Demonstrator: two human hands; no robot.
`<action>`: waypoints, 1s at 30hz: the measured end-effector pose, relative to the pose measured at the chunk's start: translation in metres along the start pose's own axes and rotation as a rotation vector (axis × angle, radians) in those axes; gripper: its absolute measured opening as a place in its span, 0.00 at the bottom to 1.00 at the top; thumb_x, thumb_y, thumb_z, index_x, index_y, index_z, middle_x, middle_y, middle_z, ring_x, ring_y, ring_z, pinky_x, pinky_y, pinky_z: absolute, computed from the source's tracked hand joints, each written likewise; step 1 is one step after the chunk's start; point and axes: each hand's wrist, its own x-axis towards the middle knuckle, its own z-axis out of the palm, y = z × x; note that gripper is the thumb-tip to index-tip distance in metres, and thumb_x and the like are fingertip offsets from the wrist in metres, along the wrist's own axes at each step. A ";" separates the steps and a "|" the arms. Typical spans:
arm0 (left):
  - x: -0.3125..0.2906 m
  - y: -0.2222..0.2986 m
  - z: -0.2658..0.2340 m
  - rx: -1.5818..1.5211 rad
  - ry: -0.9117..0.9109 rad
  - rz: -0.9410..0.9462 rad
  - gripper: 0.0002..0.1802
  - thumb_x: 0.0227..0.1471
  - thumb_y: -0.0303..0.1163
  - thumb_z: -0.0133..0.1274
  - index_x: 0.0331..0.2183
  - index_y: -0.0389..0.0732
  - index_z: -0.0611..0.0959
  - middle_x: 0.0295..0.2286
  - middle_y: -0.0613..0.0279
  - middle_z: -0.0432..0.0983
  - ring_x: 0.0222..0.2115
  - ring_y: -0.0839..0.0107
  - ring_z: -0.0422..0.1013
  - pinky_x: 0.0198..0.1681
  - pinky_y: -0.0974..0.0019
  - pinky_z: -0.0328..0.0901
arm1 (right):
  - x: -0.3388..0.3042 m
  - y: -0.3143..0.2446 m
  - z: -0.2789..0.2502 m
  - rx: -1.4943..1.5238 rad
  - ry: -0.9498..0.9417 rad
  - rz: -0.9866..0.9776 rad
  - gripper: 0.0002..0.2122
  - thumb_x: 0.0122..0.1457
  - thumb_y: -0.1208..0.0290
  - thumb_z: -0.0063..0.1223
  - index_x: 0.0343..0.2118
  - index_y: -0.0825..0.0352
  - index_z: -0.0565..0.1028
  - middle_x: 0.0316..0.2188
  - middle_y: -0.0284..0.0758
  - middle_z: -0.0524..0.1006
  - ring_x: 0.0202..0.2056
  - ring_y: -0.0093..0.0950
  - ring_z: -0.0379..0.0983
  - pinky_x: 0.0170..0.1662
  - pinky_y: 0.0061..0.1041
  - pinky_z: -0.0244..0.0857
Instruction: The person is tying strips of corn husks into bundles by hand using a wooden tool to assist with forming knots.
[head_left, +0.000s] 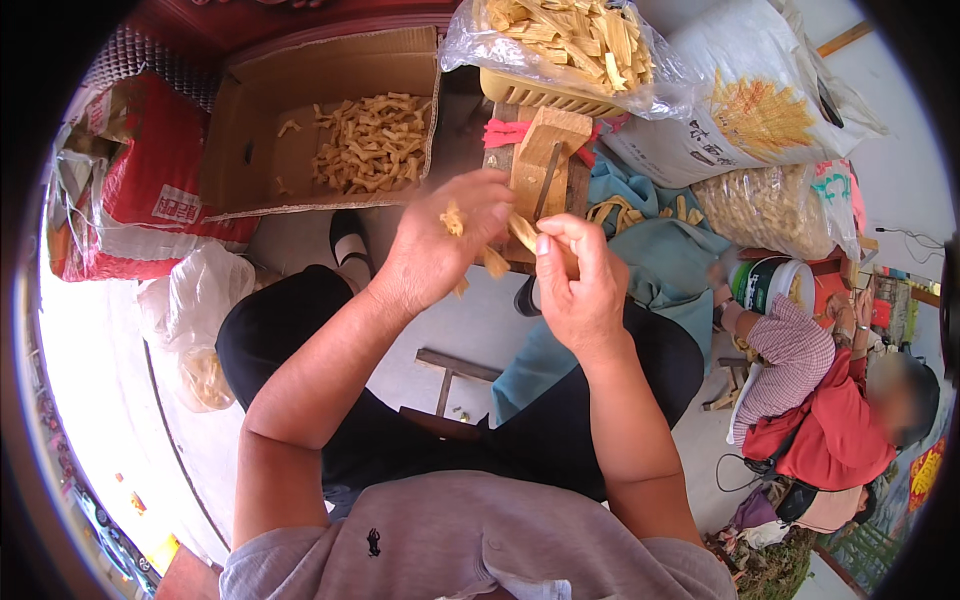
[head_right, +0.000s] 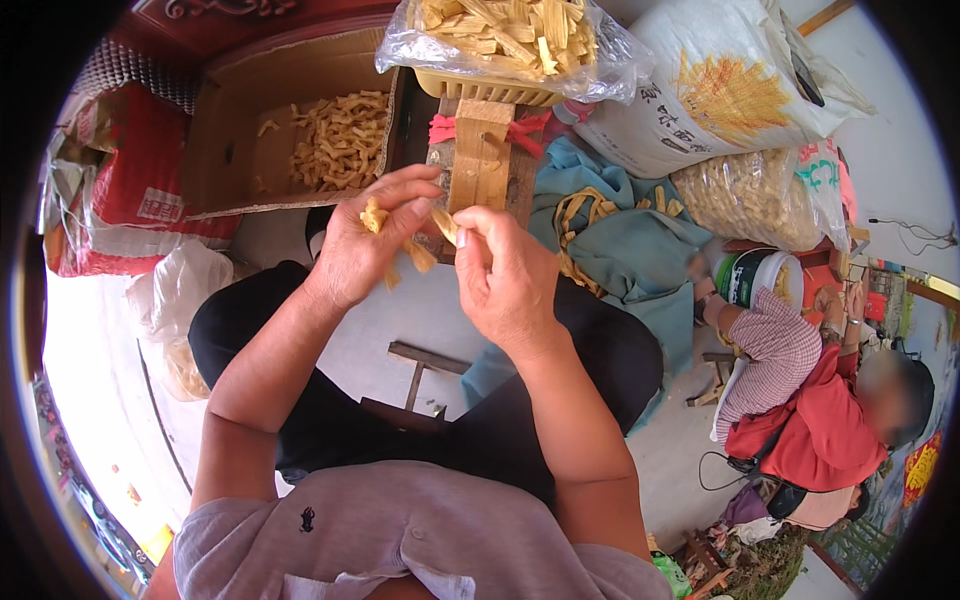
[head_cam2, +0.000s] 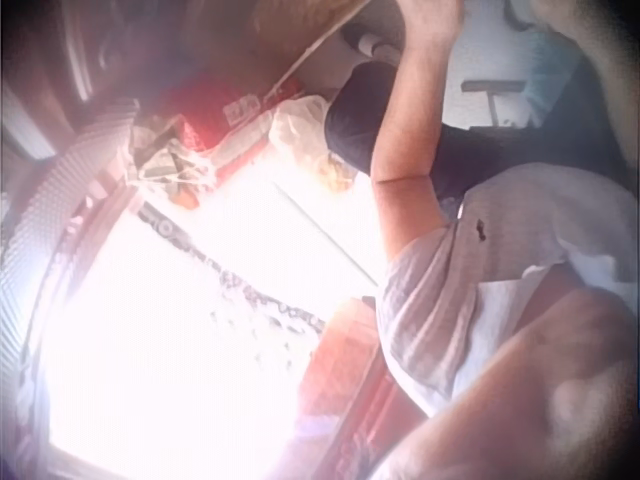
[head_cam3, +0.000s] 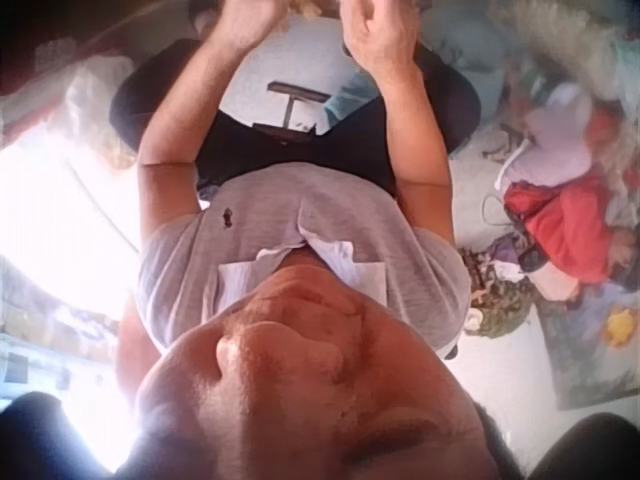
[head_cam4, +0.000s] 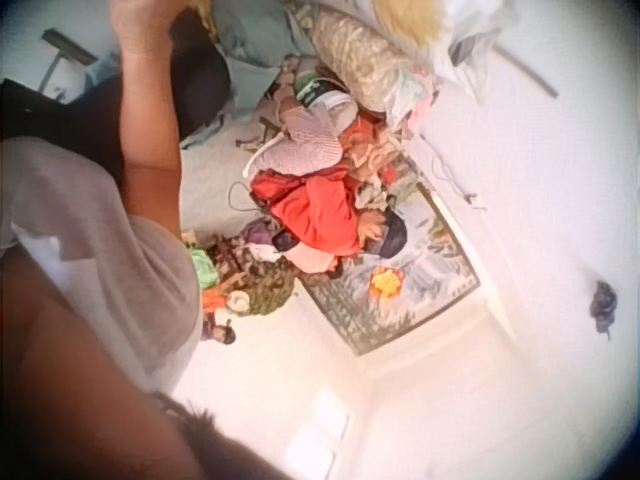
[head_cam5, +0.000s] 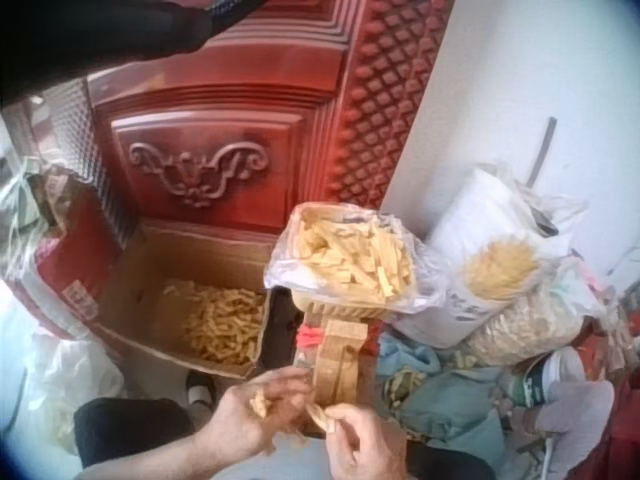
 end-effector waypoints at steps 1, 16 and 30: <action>-0.008 0.008 0.002 -0.175 -0.086 -0.088 0.12 0.55 0.33 0.52 0.33 0.32 0.80 0.27 0.65 0.75 0.27 0.77 0.71 0.33 0.73 0.66 | -0.002 -0.002 0.005 0.017 0.002 -0.068 0.08 0.54 0.76 0.55 0.36 0.64 0.71 0.25 0.36 0.77 0.24 0.35 0.75 0.27 0.28 0.67; -0.039 -0.022 -0.006 0.209 -0.461 -0.056 0.19 0.53 0.43 0.55 0.22 0.36 0.80 0.14 0.66 0.71 0.17 0.78 0.67 0.22 0.71 0.63 | 0.015 -0.023 -0.001 0.308 -0.253 -0.387 0.08 0.48 0.75 0.60 0.22 0.67 0.71 0.14 0.33 0.71 0.14 0.29 0.66 0.18 0.25 0.58; -0.030 0.016 -0.029 0.759 -0.258 0.868 0.17 0.31 0.35 0.65 0.29 0.42 0.81 0.25 0.63 0.72 0.21 0.63 0.72 0.22 0.64 0.66 | -0.006 -0.017 0.003 1.177 -0.639 0.872 0.04 0.54 0.79 0.52 0.31 0.70 0.78 0.22 0.27 0.73 0.24 0.16 0.66 0.27 0.15 0.58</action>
